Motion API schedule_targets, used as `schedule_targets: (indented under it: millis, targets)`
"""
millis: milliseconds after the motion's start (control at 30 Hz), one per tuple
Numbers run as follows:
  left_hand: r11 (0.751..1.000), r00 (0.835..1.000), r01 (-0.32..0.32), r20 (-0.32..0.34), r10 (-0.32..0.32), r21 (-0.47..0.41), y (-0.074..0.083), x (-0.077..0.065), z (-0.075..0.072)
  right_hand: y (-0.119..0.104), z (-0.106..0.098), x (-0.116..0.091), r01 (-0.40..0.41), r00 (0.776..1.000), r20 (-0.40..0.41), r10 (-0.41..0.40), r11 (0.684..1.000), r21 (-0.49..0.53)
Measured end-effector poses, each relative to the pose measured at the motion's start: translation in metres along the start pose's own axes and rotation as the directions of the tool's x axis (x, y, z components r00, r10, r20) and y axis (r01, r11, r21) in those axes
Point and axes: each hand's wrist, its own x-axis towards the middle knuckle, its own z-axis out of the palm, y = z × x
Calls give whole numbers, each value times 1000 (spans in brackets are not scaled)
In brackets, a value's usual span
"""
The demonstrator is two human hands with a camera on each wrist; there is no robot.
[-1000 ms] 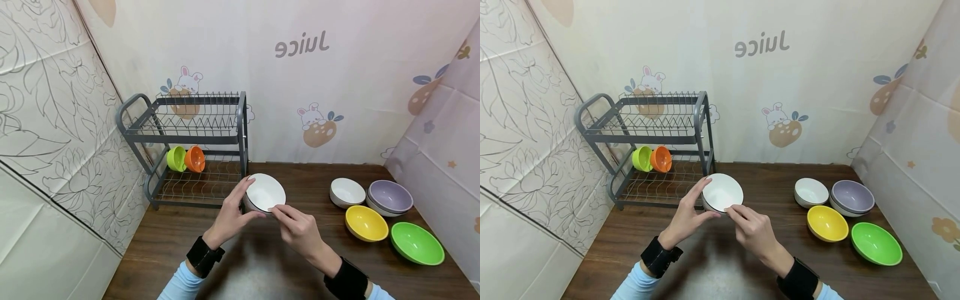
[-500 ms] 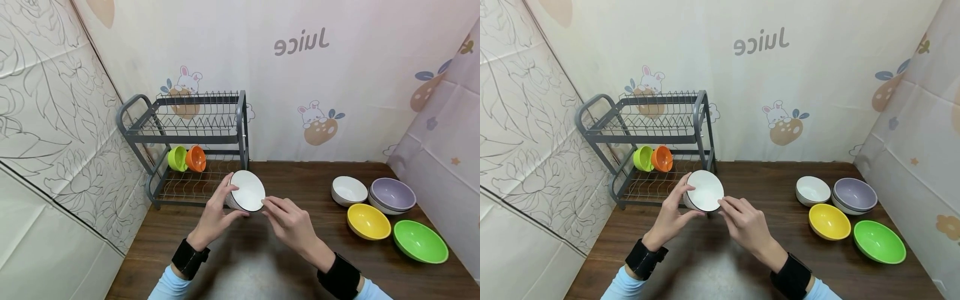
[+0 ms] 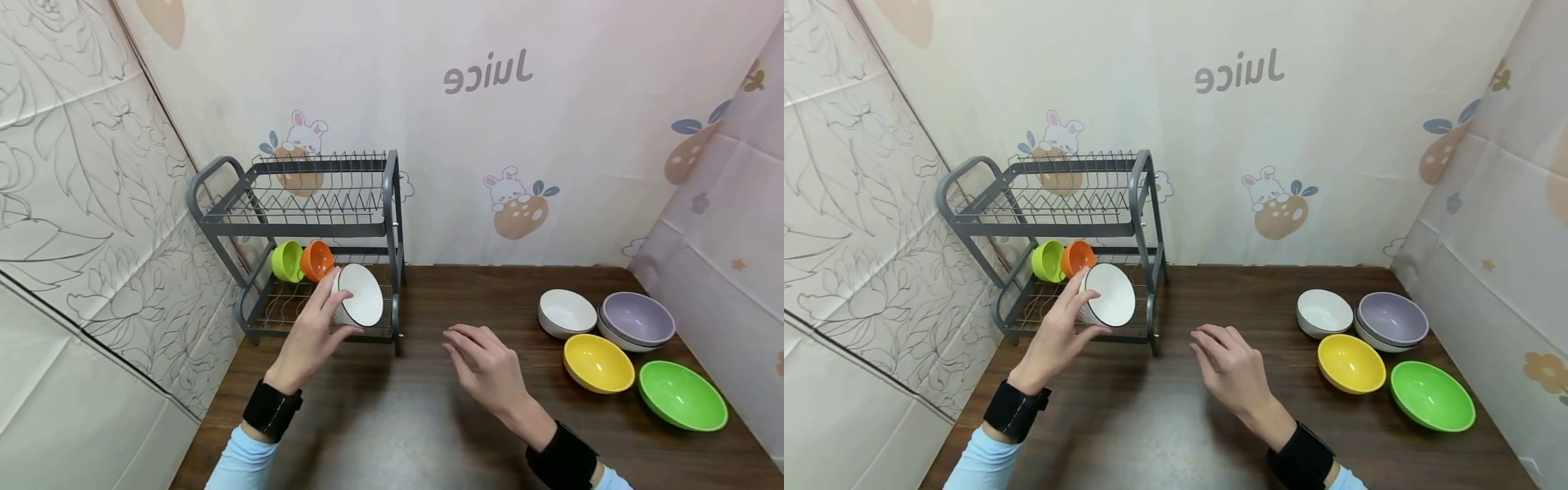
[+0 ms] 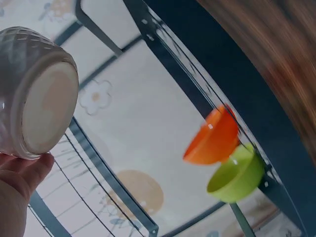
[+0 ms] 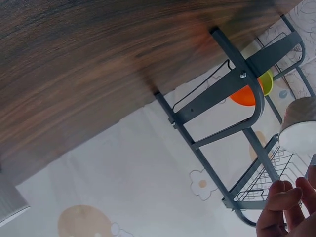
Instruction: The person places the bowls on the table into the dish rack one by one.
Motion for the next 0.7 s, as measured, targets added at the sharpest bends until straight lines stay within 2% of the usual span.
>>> schedule_targets:
  millis: [267, 567, 700]
  targets:
    - [994, 999, -31, 45, 26, 106, -35, 9, -1, 2, -1, -2, -37, 999, 0, 37, 999, -10]
    - [976, 988, -31, 154, -2, 215, -85, 32, 18, 1, -5, -1, -81, 996, 28, 82, 996, -35]
    - [966, 978, -65, 209, 12, 249, -103, 40, 25, -1, -6, -3, -104, 994, 39, 106, 994, -41]
